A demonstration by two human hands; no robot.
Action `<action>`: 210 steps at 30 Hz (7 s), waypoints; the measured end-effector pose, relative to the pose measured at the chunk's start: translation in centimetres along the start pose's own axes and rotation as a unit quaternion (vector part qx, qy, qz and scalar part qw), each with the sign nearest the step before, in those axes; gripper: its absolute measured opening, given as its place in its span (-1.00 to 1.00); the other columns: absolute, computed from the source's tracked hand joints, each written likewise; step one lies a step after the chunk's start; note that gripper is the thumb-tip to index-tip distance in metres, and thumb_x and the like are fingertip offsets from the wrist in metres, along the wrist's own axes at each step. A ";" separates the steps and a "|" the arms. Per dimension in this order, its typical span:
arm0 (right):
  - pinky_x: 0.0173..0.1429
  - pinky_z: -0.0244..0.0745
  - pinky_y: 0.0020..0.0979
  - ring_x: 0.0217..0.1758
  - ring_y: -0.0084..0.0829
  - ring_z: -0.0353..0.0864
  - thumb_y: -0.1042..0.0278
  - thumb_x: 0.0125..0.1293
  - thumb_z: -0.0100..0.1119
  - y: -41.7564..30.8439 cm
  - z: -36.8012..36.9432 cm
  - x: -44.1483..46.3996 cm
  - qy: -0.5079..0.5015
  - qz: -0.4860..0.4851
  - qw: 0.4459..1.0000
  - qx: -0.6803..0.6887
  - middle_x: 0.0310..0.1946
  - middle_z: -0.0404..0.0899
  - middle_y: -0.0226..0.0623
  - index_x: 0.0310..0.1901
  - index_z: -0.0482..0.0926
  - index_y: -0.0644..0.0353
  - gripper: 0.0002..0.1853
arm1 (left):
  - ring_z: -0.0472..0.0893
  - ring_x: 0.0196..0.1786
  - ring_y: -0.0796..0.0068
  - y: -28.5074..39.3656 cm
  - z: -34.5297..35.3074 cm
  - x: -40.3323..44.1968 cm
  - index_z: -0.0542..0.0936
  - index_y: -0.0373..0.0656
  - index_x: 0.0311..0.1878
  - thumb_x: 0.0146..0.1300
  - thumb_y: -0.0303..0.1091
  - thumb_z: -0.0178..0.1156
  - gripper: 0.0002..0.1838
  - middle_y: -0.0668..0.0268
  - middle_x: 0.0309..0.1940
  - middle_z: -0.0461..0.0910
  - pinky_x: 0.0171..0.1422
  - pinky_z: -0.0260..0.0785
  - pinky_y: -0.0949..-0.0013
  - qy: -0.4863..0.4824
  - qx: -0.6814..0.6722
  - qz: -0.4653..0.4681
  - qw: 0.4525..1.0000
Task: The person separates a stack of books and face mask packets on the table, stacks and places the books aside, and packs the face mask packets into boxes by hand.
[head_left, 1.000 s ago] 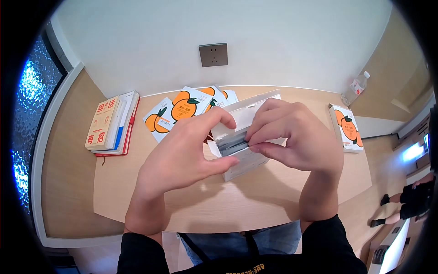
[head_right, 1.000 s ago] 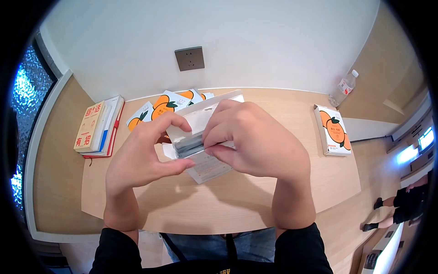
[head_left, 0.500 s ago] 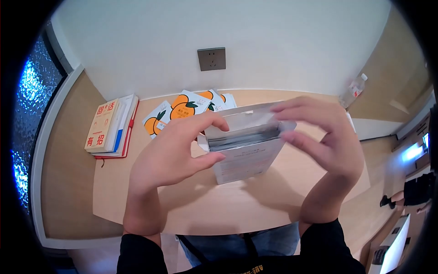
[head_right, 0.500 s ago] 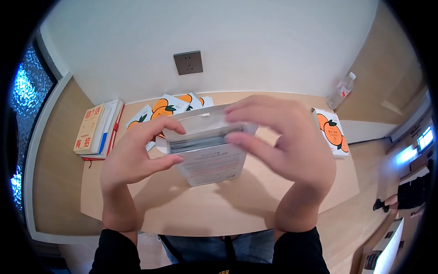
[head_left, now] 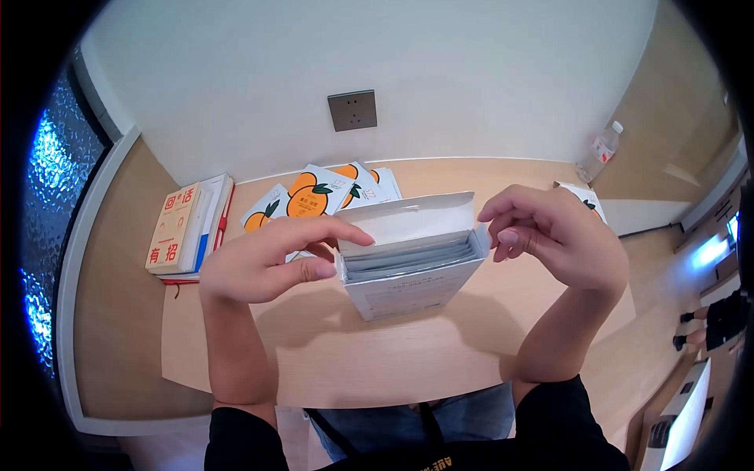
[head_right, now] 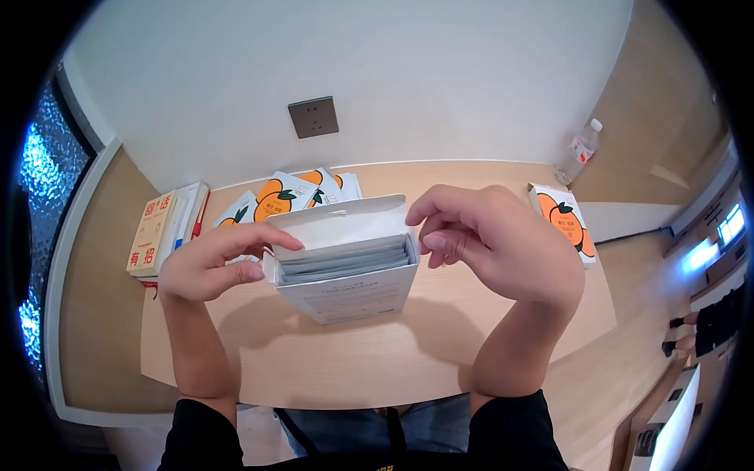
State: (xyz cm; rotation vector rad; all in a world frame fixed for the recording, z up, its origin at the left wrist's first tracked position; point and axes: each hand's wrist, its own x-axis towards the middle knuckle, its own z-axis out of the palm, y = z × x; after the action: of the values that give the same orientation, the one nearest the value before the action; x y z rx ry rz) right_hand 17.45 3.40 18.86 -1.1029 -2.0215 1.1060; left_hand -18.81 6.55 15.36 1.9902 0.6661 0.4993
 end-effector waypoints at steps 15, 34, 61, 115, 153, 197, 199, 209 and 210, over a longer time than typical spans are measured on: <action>-0.29 0.53 -0.34 -0.44 -0.34 0.64 0.48 0.26 0.46 0.5 1.3 2.1 -0.017 -0.063 0.983 -0.172 -0.48 0.69 -0.25 -0.28 0.71 0.25 -0.91 | 0.64 -0.11 0.49 1.2 2.2 1.4 0.65 -0.16 0.10 0.33 -0.36 0.36 -0.71 0.34 -0.08 0.72 -0.02 0.46 0.37 0.057 0.091 0.008 0.994; -0.38 0.43 -0.40 -0.50 -0.49 0.54 0.04 0.38 0.47 0.9 0.6 1.9 0.018 -0.012 0.993 -0.120 -0.53 0.62 -0.30 -0.05 0.66 0.27 -0.58 | 0.71 0.16 0.19 1.8 2.6 1.7 0.69 -0.26 0.25 0.19 -0.61 0.40 -0.50 0.11 0.14 0.73 0.22 0.53 0.22 0.092 0.148 0.130 0.976; -0.21 0.58 -0.29 -0.34 -0.25 0.69 0.13 0.46 0.34 1.2 0.4 1.8 -0.073 -0.055 0.983 -0.159 -0.27 0.75 -0.10 0.09 0.74 0.30 -0.61 | 0.73 0.07 0.18 1.0 2.5 1.6 0.71 -0.31 0.23 0.26 -0.50 0.31 -0.56 0.01 0.13 0.71 0.11 0.54 0.27 0.053 0.136 0.144 0.979; -0.19 0.55 -0.33 -0.35 -0.38 0.66 0.34 0.49 0.28 1.2 -0.2 1.7 -0.106 -0.026 0.981 -0.162 -0.38 0.75 -0.24 0.07 0.71 0.24 -0.77 | 0.72 -0.06 0.31 0.9 2.9 1.6 0.75 -0.23 0.20 0.19 -0.51 0.34 -0.55 0.09 0.01 0.75 0.04 0.51 0.32 0.060 0.111 0.106 0.986; 0.15 0.61 -0.34 0.18 -0.38 0.62 0.33 0.44 0.33 11.8 17.6 -3.9 0.335 0.035 0.924 0.183 0.19 0.53 -0.20 0.49 0.16 0.27 -0.28 | 0.64 0.02 0.09 0.2 15.3 6.1 0.25 -0.26 0.60 0.42 -0.13 0.32 -0.19 0.01 0.03 0.58 0.08 0.52 0.20 0.133 0.145 0.075 0.977; 0.67 -0.10 0.29 0.79 0.10 -0.26 -0.64 -0.17 0.50 24.8 -7.9 -9.5 0.452 0.480 0.693 -0.292 0.72 -0.24 0.07 0.70 -0.04 -0.05 0.49 | 0.43 0.49 0.05 -12.6 21.0 20.4 0.63 -0.32 0.22 0.35 -0.33 0.27 -0.58 0.07 0.41 0.51 0.58 0.28 0.10 0.208 0.225 0.022 0.952; 0.66 -0.07 0.28 0.77 0.13 -0.24 -0.63 -0.19 0.50 24.6 -9.2 -9.7 0.395 0.509 0.721 -0.254 0.71 -0.19 0.06 0.68 0.02 0.03 0.48 | 0.44 0.48 0.06 -12.4 21.2 19.0 0.64 -0.32 0.20 0.34 -0.34 0.27 -0.59 0.07 0.40 0.52 0.58 0.28 0.10 0.218 0.213 0.008 0.952; 0.55 0.23 0.29 0.72 0.24 -0.18 -0.28 -0.27 0.63 25.9 -9.4 -12.1 0.369 0.500 0.744 -0.244 0.63 -0.02 0.14 0.64 0.04 0.18 0.45 | 0.58 0.34 0.08 -13.3 16.9 8.9 0.65 -0.35 0.09 0.30 -0.52 0.29 -0.70 0.07 0.28 0.60 0.39 0.48 0.24 0.200 0.081 0.009 0.976; 0.54 0.26 0.27 0.71 0.26 -0.16 -0.26 -0.29 0.63 26.0 -9.0 -12.3 0.367 0.502 0.747 -0.237 0.63 -0.01 0.15 0.64 0.04 0.19 0.46 | 0.59 0.32 0.09 -13.0 16.5 7.8 0.65 -0.34 0.08 0.30 -0.52 0.29 -0.71 0.08 0.27 0.60 0.37 0.49 0.24 0.202 0.073 -0.002 0.977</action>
State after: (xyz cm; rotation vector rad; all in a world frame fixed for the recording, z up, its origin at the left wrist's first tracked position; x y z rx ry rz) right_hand 40.56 4.42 -0.44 -2.5588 -0.9848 0.3493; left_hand -6.29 5.92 -3.24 2.0406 0.9805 0.8891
